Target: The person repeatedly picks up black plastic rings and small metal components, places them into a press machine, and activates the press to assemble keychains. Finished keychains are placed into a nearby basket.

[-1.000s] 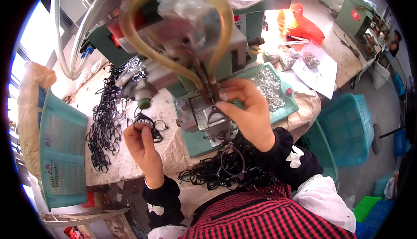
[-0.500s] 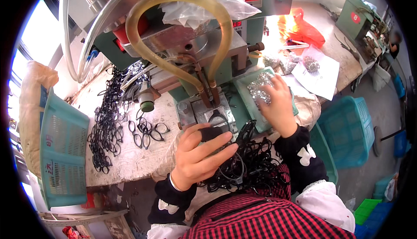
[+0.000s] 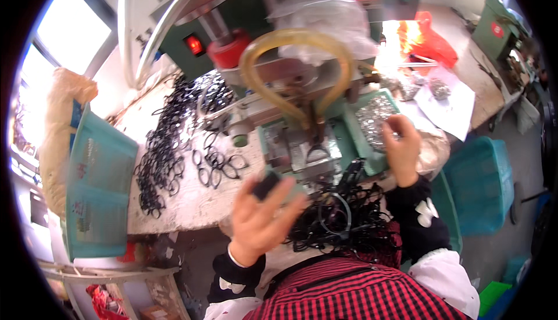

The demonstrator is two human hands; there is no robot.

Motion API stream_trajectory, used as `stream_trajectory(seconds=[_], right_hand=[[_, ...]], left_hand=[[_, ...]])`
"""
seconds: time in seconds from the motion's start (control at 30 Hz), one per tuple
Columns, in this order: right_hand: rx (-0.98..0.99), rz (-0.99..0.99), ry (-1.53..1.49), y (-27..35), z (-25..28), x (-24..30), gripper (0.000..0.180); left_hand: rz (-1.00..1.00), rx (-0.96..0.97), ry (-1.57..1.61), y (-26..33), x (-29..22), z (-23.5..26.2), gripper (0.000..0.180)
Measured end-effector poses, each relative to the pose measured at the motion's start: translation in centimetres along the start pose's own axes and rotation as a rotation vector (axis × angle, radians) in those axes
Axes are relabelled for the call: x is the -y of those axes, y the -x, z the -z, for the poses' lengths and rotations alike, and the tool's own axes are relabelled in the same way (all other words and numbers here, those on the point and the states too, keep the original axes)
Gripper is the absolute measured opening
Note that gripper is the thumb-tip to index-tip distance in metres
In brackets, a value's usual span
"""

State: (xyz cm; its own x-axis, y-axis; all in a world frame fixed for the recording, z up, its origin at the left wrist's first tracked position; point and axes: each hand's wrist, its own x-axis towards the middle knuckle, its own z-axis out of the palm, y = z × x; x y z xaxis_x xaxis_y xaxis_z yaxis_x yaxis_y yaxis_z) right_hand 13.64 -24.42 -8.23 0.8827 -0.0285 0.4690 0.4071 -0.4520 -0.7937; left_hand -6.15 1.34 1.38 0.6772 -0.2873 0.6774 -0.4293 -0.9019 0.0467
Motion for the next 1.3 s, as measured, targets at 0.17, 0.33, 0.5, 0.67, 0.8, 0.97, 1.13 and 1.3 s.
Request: stream_trajectory(seconds=[0.17, 0.33, 0.5, 0.67, 0.8, 0.97, 1.13, 1.3], right_hand=[[-0.081, -0.327, -0.446, 1.4, 2.0, -1.6, 0.019], [0.028, -0.298, -0.642, -0.1, -1.8, -0.9, 0.015], [0.023, -0.234, -0.573, -0.4, -2.9, 1.3, 0.013], [-0.02, -0.086, -0.176, 1.7, 1.8, 1.4, 0.013], [0.041, -0.01, -0.141, 2.2, 3.8, 3.4, 0.015], [0.258, 0.117, -0.36, 0.2, 0.5, 9.0, 0.022], [0.271, 0.001, -0.597, 0.8, -3.2, 11.5, 0.033], [0.253, -0.19, -0.72, 1.6, -3.8, 11.3, 0.042]], left_hand=[[0.798, -0.548, -0.168, 6.3, 7.9, 5.8, 0.023], [0.603, -0.054, -0.38, 11.6, 18.7, 3.8, 0.017], [0.809, 0.181, -0.288, 18.0, 23.6, -1.8, 0.02], [0.676, 0.116, -0.354, 19.0, 22.0, -0.8, 0.009], [0.631, -0.111, -0.401, 14.8, 19.3, 1.2, 0.005], [0.774, -0.274, 0.096, 9.5, 16.0, -3.2, 0.009], [0.858, -0.451, 0.44, 7.3, 11.6, -6.3, 0.008], [0.878, -0.534, 0.676, 4.5, 7.4, -5.0, 0.012]])
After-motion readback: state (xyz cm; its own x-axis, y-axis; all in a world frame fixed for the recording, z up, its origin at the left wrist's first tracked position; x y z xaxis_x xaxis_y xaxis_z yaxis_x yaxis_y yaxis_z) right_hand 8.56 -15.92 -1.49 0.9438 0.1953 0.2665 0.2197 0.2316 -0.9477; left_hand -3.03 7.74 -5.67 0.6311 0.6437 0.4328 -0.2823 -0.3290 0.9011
